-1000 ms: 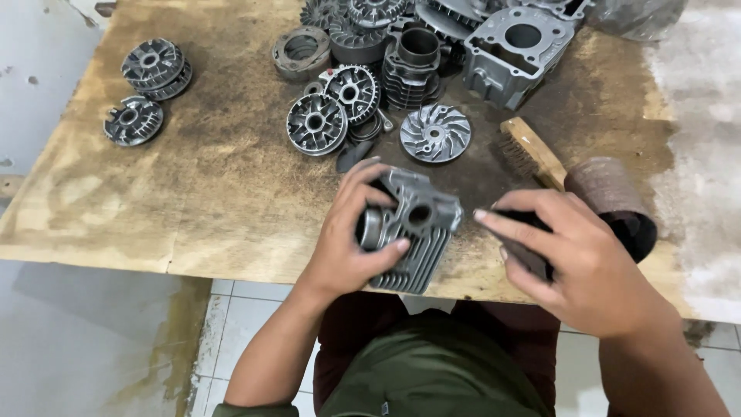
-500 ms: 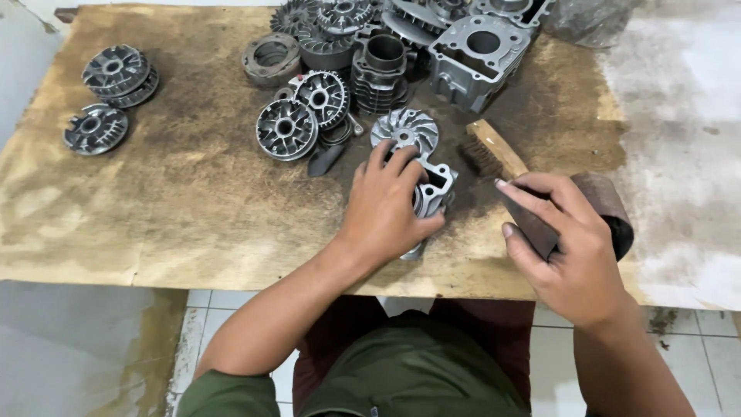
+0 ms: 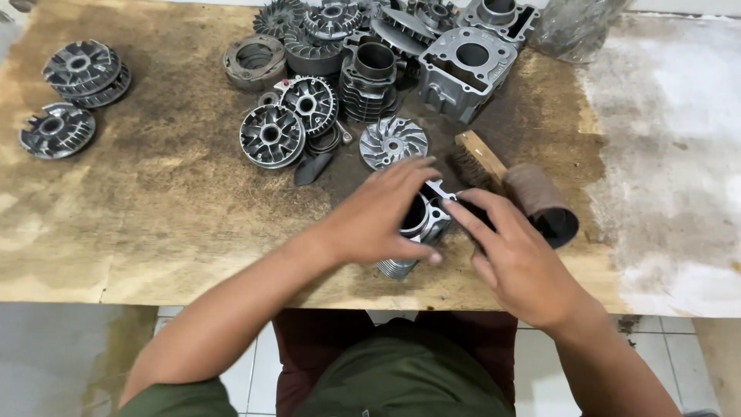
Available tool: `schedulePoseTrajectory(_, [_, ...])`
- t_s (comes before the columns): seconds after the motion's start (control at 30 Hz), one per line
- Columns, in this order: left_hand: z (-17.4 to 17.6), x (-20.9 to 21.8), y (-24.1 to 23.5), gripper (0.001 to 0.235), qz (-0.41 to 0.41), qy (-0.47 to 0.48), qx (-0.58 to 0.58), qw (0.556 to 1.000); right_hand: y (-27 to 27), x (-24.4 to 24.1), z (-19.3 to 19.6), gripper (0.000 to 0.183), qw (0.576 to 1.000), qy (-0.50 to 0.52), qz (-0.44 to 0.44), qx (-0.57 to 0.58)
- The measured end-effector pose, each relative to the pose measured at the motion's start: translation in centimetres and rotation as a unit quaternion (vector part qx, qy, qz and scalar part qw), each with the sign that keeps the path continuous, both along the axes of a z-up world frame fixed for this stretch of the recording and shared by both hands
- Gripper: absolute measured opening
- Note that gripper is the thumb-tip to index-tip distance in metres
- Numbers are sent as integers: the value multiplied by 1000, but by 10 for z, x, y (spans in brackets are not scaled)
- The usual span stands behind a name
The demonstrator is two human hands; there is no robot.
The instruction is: Sanding the gasket surfaces of a motorcycle engine cylinder block.
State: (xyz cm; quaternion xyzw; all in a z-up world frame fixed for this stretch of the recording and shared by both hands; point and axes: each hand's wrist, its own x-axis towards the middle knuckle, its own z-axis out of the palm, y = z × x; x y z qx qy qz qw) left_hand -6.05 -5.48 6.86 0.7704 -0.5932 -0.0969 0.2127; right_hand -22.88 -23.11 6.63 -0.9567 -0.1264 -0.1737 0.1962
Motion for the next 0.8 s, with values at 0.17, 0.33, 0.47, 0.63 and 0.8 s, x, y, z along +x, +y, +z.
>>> schedulePoseTrajectory(0.17, [-26,35,28,133,-35,58,-23,997,18,13,-15,68,990,-66,3,-127])
schedulePoseTrajectory(0.33, [-50,44,36,139,-14,179,-75,981,35,15,-12,47,983,-67,17,-172])
schedulePoseTrajectory(0.47, [-46,44,35,144,-15,227,-73,971,41,16,-18,56,990,-61,33,-120])
schedulePoseTrajectory(0.63, [-45,43,38,147,-28,250,-89,964,49,26,-8,61,994,-13,42,-97])
schedulePoseTrajectory(0.8, [-48,44,36,147,-35,264,-108,958,51,44,-2,60,989,-34,75,-123])
